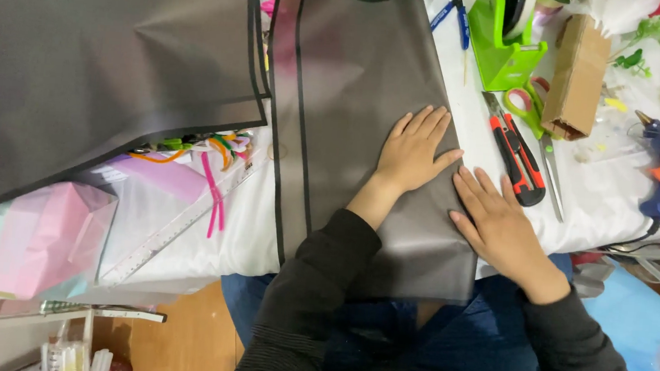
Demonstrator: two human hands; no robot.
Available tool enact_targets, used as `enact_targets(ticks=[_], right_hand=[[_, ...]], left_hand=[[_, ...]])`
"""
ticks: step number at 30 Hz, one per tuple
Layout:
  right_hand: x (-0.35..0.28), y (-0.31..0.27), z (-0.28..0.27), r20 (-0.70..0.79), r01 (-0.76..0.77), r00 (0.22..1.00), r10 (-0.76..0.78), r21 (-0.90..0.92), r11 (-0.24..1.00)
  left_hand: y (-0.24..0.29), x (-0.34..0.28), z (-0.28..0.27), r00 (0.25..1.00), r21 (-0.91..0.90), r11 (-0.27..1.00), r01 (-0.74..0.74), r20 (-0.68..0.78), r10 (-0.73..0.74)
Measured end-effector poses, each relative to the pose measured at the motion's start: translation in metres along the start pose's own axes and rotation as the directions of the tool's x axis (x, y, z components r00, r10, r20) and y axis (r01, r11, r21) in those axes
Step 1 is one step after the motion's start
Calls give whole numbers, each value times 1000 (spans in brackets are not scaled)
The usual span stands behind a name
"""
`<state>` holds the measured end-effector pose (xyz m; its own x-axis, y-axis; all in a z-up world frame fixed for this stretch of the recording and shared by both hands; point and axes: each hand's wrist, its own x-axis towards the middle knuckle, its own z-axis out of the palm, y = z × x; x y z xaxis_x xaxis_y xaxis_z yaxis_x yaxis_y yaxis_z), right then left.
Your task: The person places a sheet of dark gray wrapping paper on a table and smooths it out. They then use a utility knife to cut the paper along a straight line, creating a smaller rectangular piece.
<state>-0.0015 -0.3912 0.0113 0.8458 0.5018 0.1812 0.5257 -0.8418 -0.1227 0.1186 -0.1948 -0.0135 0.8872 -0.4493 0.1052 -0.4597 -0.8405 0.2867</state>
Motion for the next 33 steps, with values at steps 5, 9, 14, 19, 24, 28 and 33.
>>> enact_targets(ticks=[5, 9, 14, 19, 24, 28, 33], right_hand=[[-70, -32, 18, -220, -2, 975, 4, 9, 1000], [-119, -60, 44, -287, -115, 940, 185, 245, 963], [-129, -83, 42, -4, -376, 632, 775, 873, 310], [-100, -56, 37, 186, -330, 585, 790, 944, 22], [-91, -29, 48, 256, -441, 536, 804, 898, 8], [-71, -27, 28, 358, -490, 541, 761, 870, -61], [-55, -16, 26, 314, -503, 578, 753, 864, 26]], left_hand=[[1, -1, -1, 1000, -2, 1000, -1, -2, 1], [-1, 0, 14, 974, 85, 996, -26, -222, 44], [-2, 4, 24, 945, 121, 992, -21, -322, 60], [2, -2, -5, 999, 10, 1000, -15, -41, 15], [3, -2, -4, 999, 16, 1000, -14, -41, 14], [4, -3, -6, 999, 18, 1000, -8, -47, 9], [2, -1, -1, 998, 22, 1000, -14, -54, 15]])
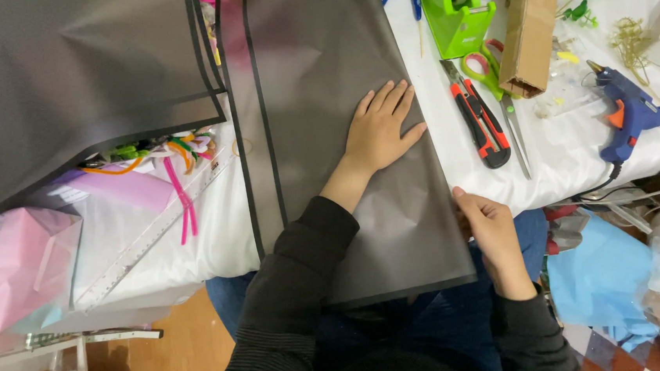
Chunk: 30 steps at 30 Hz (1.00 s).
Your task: The person places a sheet of dark gray wrapping paper on a table and smooths it out. They then use a utility knife to cut the paper along a straight line, creating a smaller rectangular piece.
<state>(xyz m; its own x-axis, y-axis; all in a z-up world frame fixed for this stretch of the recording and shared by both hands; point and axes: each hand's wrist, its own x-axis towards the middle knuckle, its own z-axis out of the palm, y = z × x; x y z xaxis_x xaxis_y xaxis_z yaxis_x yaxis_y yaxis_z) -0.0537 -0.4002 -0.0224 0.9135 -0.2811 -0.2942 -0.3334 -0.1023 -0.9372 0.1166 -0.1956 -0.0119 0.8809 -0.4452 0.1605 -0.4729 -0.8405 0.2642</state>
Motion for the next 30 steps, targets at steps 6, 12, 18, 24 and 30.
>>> enact_targets(ticks=[6, 12, 18, 24, 30], right_hand=[[16, 7, -5, 58, 19, 998, -14, -81, 997], [8, 1, -6, 66, 17, 998, -7, -160, 987], [-12, -5, -12, 82, 21, 997, -3, -224, 974], [-26, 24, -23, 127, -22, 989, 73, -365, 931], [-54, 10, -13, 46, -6, 998, 41, -599, 801]], left_hand=[[0, 0, 1, 1000, -2, 1000, -4, -24, 4], [-1, 0, 3, 999, -21, 1000, -7, -48, 6], [-4, 3, 9, 992, -9, 1000, -24, -125, 23], [-1, 10, 13, 992, 9, 1000, -8, -122, 9], [14, 7, 8, 991, 34, 999, 26, -135, -21]])
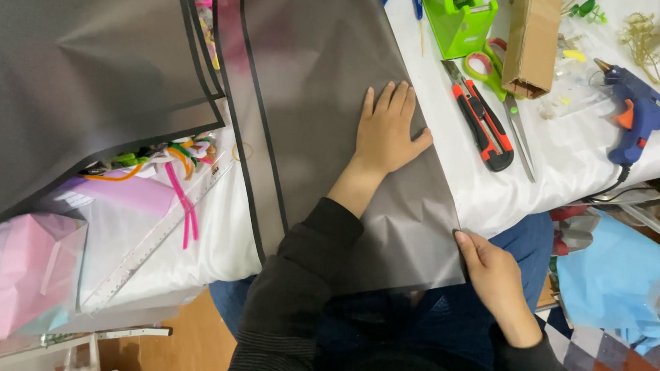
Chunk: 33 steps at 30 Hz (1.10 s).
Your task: The person places a sheet of dark gray wrapping paper on a table and smooths it out. They then use a utility knife to cut the paper along a straight line, creating a smaller rectangular piece.
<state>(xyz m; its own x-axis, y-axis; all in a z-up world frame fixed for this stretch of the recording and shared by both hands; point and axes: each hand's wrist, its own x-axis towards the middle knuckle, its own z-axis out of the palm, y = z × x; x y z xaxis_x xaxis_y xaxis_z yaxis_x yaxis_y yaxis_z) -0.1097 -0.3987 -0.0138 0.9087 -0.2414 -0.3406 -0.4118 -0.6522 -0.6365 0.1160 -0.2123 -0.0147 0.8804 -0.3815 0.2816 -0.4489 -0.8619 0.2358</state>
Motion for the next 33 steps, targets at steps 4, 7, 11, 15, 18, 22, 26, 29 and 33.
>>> enact_targets(ticks=[4, 7, 11, 15, 18, 22, 26, 29, 33], right_hand=[[-2, 15, 9, -76, 29, 996, -43, -182, 983], [-4, 14, 13, -99, 23, 994, -43, -202, 979], [-7, 9, 13, -90, 27, 995, -45, -189, 982], [-5, 23, 16, -80, 14, 996, -28, -165, 986], [-6, 37, 14, -49, 73, 996, -76, -57, 996], [-5, 57, 10, 8, 83, 997, -82, -132, 988], [3, 44, -34, -25, 74, 996, -82, -241, 968], [26, 7, -66, -254, 232, 914, -318, -316, 920], [88, -60, -72, -231, 597, 605, -762, -502, 626]], left_hand=[[2, -2, 2, 1000, -7, 1000, -3, -22, 3], [2, -7, -7, 1000, -43, 999, 8, 5, -8], [1, -8, -11, 999, -46, 999, 20, 37, -18], [1, -7, -16, 994, -47, 998, 38, 99, -33], [-1, -4, -5, 998, -33, 999, 42, 55, -40], [-2, -5, 6, 998, 36, 999, 39, -50, -37], [-1, -5, 3, 999, 27, 998, 52, -14, -51], [1, -6, 3, 998, 27, 998, 55, 26, -56], [0, -5, 9, 998, 74, 996, 53, -24, -51]])
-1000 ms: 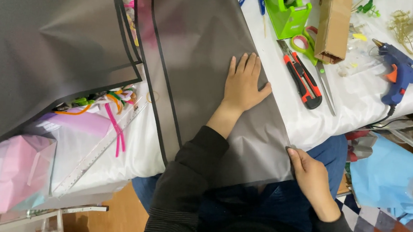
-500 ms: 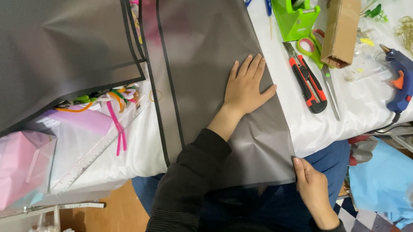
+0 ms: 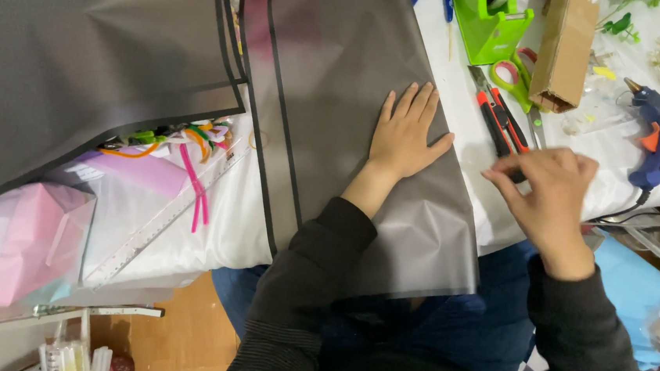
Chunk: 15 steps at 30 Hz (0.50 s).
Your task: The person places a sheet of dark gray wrapping paper on a table and smooths it out. They then use a utility knife to cut the paper along a straight line, creating a smaller rectangular piece.
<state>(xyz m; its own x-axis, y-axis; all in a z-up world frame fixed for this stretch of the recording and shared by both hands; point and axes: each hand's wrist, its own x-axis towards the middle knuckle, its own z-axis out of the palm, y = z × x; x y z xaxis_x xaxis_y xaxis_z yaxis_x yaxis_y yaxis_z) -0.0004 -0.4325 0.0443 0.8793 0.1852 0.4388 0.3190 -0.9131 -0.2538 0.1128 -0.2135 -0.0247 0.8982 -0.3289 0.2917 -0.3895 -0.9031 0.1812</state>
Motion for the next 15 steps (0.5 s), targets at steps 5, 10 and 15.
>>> enact_targets(ticks=[5, 10, 15], right_hand=[[64, 17, 61, -9, 244, 969, -247, -122, 962], [61, 28, 78, 22, 231, 973, -230, -36, 972], [44, 13, 53, 104, 205, 973, -207, 34, 978]], left_hand=[[0, 1, -2, 1000, 37, 999, 8, 22, -9], [2, -1, -2, 1000, -16, 1000, 19, 3, -19], [2, -2, -20, 990, -46, 999, 9, 140, -2]])
